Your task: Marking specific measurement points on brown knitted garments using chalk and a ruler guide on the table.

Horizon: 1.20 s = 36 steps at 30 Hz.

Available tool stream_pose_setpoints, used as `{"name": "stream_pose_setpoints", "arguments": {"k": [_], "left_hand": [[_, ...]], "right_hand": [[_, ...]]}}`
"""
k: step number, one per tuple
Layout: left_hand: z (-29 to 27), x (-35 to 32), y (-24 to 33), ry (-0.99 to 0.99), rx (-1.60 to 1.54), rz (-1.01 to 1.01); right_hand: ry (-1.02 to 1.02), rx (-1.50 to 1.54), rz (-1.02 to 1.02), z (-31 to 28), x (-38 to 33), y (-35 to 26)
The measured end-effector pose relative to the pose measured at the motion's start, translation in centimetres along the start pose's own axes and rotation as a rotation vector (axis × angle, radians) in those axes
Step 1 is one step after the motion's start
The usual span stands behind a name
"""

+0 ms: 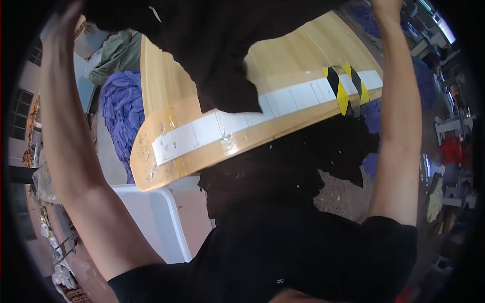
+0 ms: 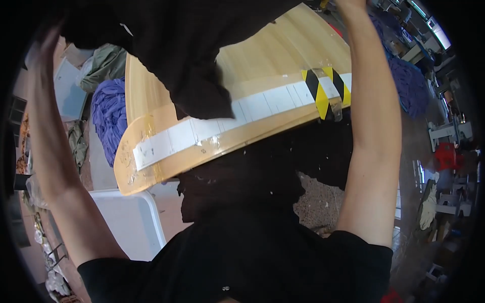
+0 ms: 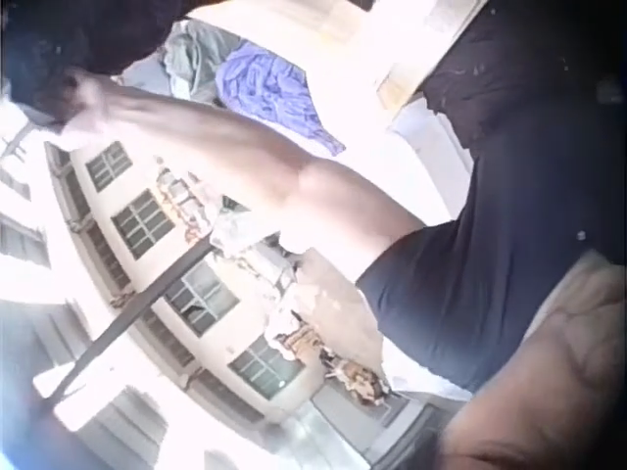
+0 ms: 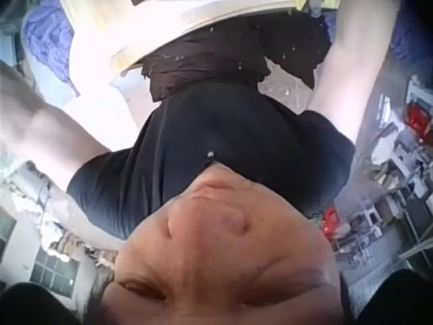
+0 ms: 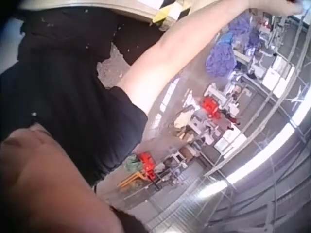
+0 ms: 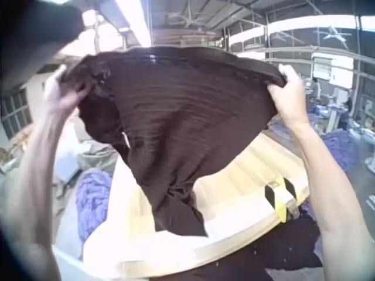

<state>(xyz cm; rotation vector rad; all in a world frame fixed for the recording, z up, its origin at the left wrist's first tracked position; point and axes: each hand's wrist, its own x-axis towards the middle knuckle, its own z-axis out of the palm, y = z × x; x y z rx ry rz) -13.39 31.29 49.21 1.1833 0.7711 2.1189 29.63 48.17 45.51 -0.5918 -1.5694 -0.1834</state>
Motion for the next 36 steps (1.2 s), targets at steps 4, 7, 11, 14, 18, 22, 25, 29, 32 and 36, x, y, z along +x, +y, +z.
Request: {"name": "stream_pose_setpoints", "arguments": {"k": [4,7,11,14,18,22,25,29,32,36], "left_hand": [[-5.1,-14.1,-5.1,0.207,0.171,-0.290],[-10.9,-22.7,-9.5,0.596,0.121,-0.957],[-13.9,-24.5,-11.2,0.752,0.049,-1.035],[-15.1,-24.0,-11.3,0.798,0.021,-0.940],[-14.8,-24.0,-10.8,0.797,0.009,-0.948],[-18.5,-25.5,-10.5,0.751,-0.042,-0.946],[-19.2,-25.0,-9.3,0.833,-0.047,-0.859],[-13.2,-26.2,-6.0,0.611,0.169,-0.707],[-14.8,-29.4,-7.9,0.465,0.579,-0.849],[-15.3,-32.3,-8.9,0.549,0.573,-0.995]], "right_hand": [[-0.524,0.213,0.217,3.7,-12.0,-2.0],[-0.973,0.418,0.447,3.9,-21.8,-0.1],[-1.354,0.498,0.451,4.4,-25.4,-2.2],[-1.380,0.601,0.284,5.7,-27.5,-5.9],[-1.334,0.667,-0.030,6.9,-32.6,-9.5],[-1.236,0.351,0.126,12.7,-34.7,-7.0],[-0.850,0.264,0.056,15.7,-32.0,-1.5],[-0.506,0.066,-0.005,8.7,-24.4,3.0],[-0.689,-0.029,0.010,4.1,-26.1,4.8],[-0.820,-0.022,-0.050,1.4,-30.5,4.9]]}}
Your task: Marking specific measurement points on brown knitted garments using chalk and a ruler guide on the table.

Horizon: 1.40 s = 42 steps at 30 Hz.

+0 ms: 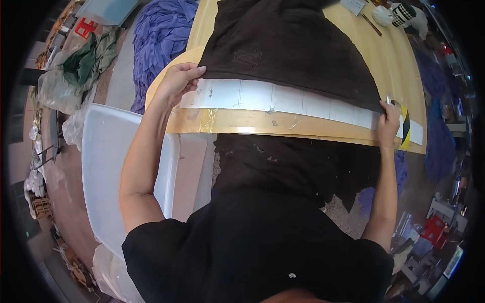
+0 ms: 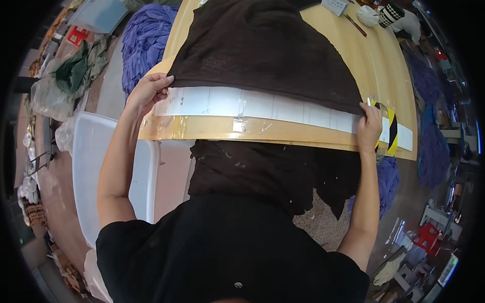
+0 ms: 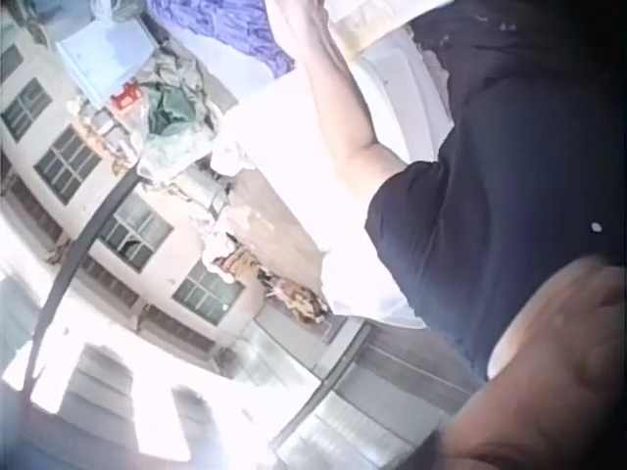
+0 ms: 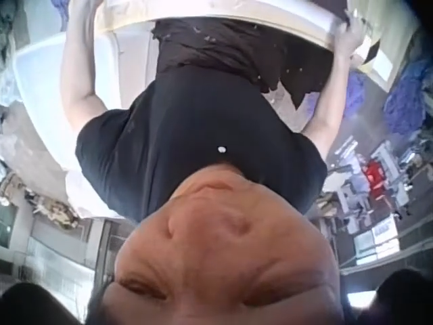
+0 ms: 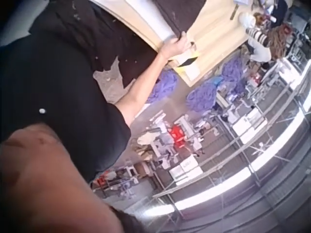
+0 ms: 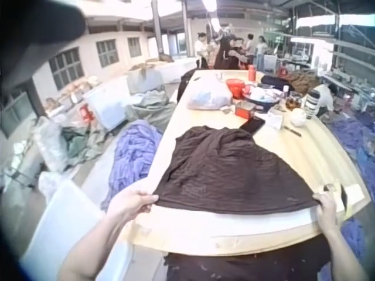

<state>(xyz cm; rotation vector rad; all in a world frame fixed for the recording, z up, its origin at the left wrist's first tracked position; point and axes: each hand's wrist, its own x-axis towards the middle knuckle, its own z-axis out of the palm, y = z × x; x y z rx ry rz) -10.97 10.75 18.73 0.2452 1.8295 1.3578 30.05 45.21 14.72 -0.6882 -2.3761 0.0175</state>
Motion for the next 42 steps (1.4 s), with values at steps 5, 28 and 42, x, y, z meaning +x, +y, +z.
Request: {"name": "stream_pose_setpoints", "arguments": {"k": [5,28,42], "left_hand": [[-1.0,-1.5,-2.6,-0.063,-0.003,-0.075],[28.1,-4.1,-1.6,-0.240,0.599,1.295],[40.9,-1.4,-5.5,-0.397,0.862,1.637]], "right_hand": [[-0.070,0.029,0.065,-0.2,-2.6,-0.8],[-0.449,0.992,0.699,-2.6,-1.1,4.0],[-0.308,1.078,0.795,-1.9,-2.3,4.5]]}}
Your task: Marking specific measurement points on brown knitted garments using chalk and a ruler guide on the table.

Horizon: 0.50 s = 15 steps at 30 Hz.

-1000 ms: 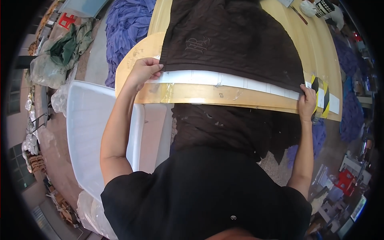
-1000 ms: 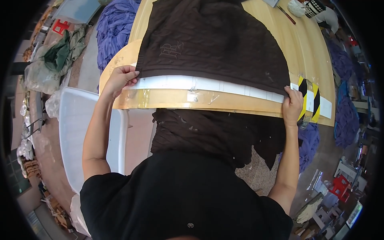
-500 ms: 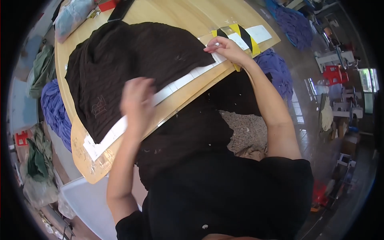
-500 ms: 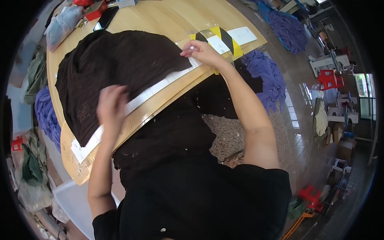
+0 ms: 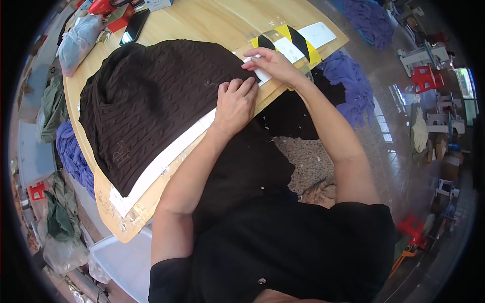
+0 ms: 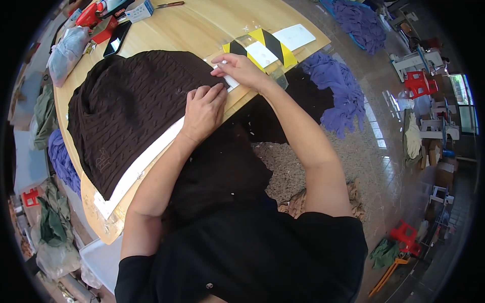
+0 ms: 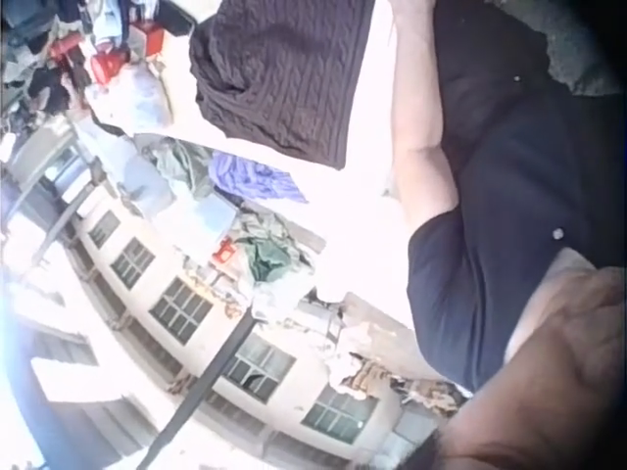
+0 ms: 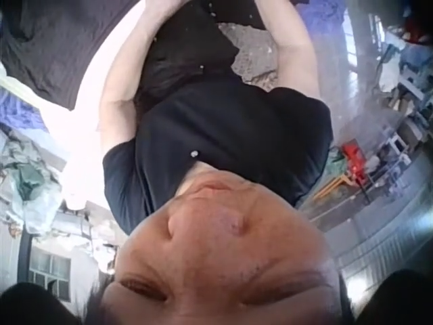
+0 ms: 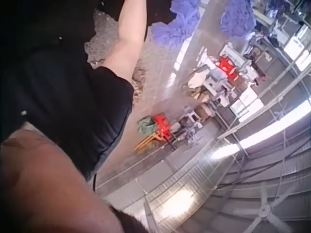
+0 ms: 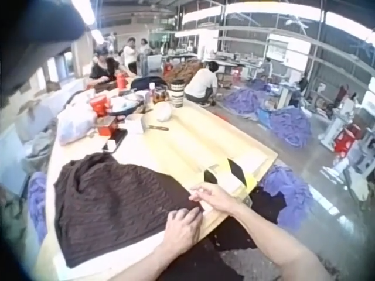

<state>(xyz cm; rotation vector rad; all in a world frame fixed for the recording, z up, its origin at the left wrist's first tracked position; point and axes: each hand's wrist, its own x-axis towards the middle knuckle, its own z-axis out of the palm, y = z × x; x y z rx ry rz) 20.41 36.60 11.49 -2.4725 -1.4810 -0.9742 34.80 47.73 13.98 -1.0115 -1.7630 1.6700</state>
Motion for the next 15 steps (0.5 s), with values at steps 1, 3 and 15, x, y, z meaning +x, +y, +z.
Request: {"name": "stream_pose_setpoints", "arguments": {"k": [1,3,15], "left_hand": [[0.0,0.1,0.0,-0.003,0.008,0.004],[0.1,0.2,0.1,-0.006,0.017,0.004],[1.3,-1.1,3.8,-0.201,0.258,-0.101]], "right_hand": [[-0.003,0.004,0.000,0.0,-0.1,0.2],[0.217,0.072,-0.125,0.1,-0.4,0.7],[0.075,-0.082,-0.062,0.6,-2.8,1.0]]}}
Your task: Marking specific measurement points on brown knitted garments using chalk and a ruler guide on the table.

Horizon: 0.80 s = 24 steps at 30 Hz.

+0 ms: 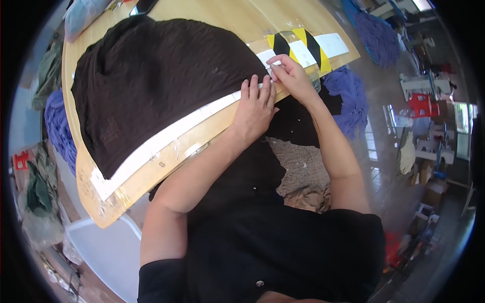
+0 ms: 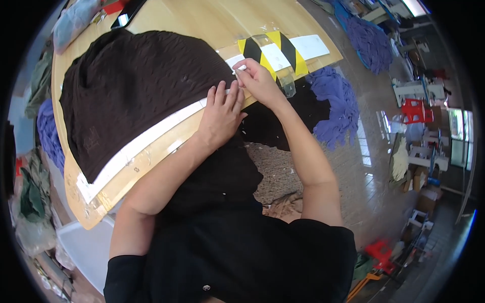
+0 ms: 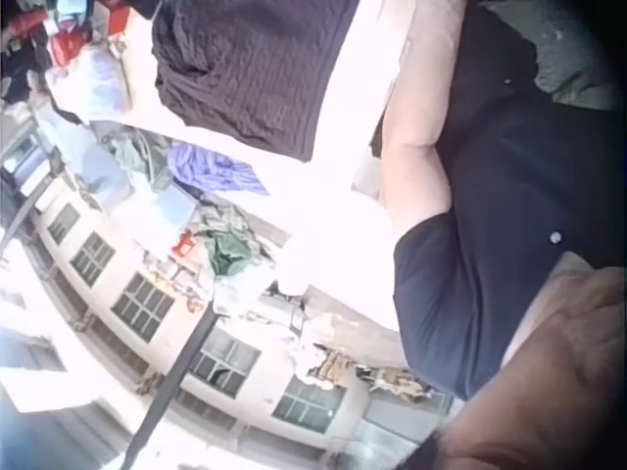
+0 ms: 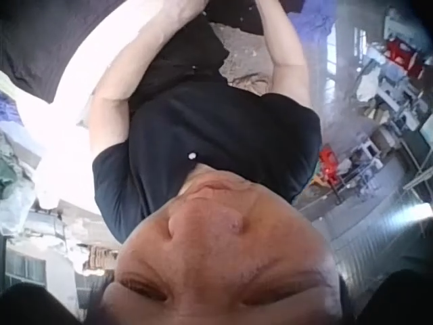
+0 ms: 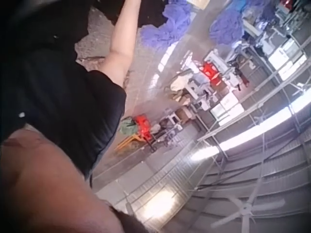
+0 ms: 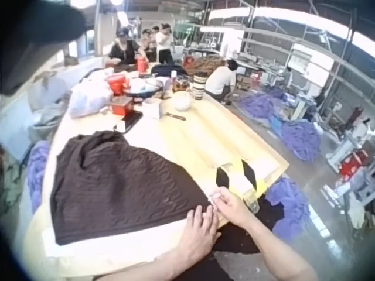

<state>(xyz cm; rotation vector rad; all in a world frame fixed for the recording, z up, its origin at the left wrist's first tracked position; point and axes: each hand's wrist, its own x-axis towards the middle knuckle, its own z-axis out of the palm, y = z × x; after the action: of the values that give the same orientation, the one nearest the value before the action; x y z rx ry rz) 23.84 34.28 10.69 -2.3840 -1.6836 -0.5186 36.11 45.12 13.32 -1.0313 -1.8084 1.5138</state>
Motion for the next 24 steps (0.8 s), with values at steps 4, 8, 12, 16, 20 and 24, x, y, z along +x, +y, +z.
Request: {"name": "stream_pose_setpoints", "arguments": {"k": [4,8,12,16,20,24], "left_hand": [[0.4,-0.3,0.2,0.030,0.013,-0.008],[0.7,-0.5,0.1,0.023,0.015,-0.017],[0.6,-0.3,0.3,0.016,0.014,-0.009],[0.7,-0.4,0.2,0.013,0.012,-0.005],[0.6,-0.6,0.1,-0.017,0.034,0.038],[1.1,-0.2,0.3,-0.089,0.136,0.061]], "right_hand": [[-0.011,-0.215,-0.024,0.3,-0.2,-0.9],[-0.031,-0.173,-0.013,0.8,-0.2,-0.4],[-0.016,-0.277,-0.078,0.8,-0.1,0.0],[0.097,-0.662,-0.176,1.8,0.3,-1.2],[0.041,-0.295,-0.177,5.4,-0.3,-2.9],[-0.138,-0.474,-0.363,6.8,0.8,-2.1]]}}
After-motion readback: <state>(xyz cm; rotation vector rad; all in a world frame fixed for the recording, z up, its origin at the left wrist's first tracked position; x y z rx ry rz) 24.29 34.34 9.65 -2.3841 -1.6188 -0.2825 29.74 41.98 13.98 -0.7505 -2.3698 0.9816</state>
